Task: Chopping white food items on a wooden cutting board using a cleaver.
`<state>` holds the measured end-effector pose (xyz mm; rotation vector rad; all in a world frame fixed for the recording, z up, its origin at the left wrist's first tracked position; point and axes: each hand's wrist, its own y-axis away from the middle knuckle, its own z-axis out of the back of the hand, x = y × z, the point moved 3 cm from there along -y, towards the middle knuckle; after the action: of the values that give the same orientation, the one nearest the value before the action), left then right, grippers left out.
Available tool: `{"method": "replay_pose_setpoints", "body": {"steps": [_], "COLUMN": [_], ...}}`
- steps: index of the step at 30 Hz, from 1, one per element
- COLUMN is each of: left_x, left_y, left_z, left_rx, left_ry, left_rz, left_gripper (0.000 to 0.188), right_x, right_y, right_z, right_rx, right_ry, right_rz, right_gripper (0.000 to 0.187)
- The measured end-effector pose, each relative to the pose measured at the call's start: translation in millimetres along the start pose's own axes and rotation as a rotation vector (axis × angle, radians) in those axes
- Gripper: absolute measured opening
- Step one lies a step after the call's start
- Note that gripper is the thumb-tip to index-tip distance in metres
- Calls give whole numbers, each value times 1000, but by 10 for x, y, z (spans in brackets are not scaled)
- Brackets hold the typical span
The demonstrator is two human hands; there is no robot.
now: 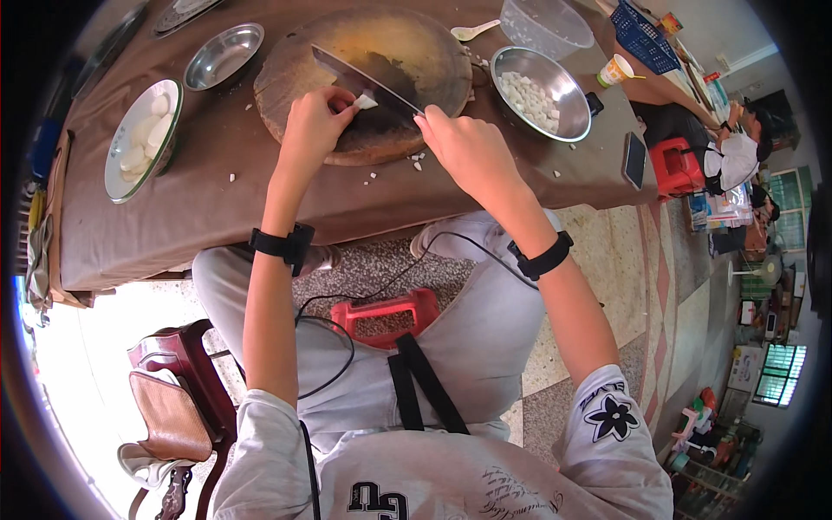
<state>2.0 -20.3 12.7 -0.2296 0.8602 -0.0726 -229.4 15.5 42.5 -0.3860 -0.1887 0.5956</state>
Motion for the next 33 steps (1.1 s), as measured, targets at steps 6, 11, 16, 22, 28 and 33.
{"method": "replay_pose_setpoints", "body": {"steps": [6, 11, 16, 22, 28, 33], "left_x": [32, -37, -12, 71, 40, 24], "left_y": [8, 28, 20, 7, 14, 29], "left_z": [-18, -16, -9, -46, -48, -44], "left_rx": [-38, -42, -43, -86, -81, -94], "left_ry": [8, -21, -34, 11, -15, -4], "left_rz": [-31, -14, -12, -51, -39, -44], "left_gripper": [22, 21, 20, 21, 20, 19], "right_x": [8, -17, -20, -7, -4, 16], "right_y": [-66, -95, -145, -152, -161, -203], "right_z": [45, 55, 89, 98, 106, 133], "right_rx": [-18, -21, 13, 16, 38, 30], "right_ry": [4, -12, -20, -48, -40, -52], "right_rz": [82, 100, 85, 47, 40, 46], "right_gripper": [30, 31, 32, 33, 33, 33]}}
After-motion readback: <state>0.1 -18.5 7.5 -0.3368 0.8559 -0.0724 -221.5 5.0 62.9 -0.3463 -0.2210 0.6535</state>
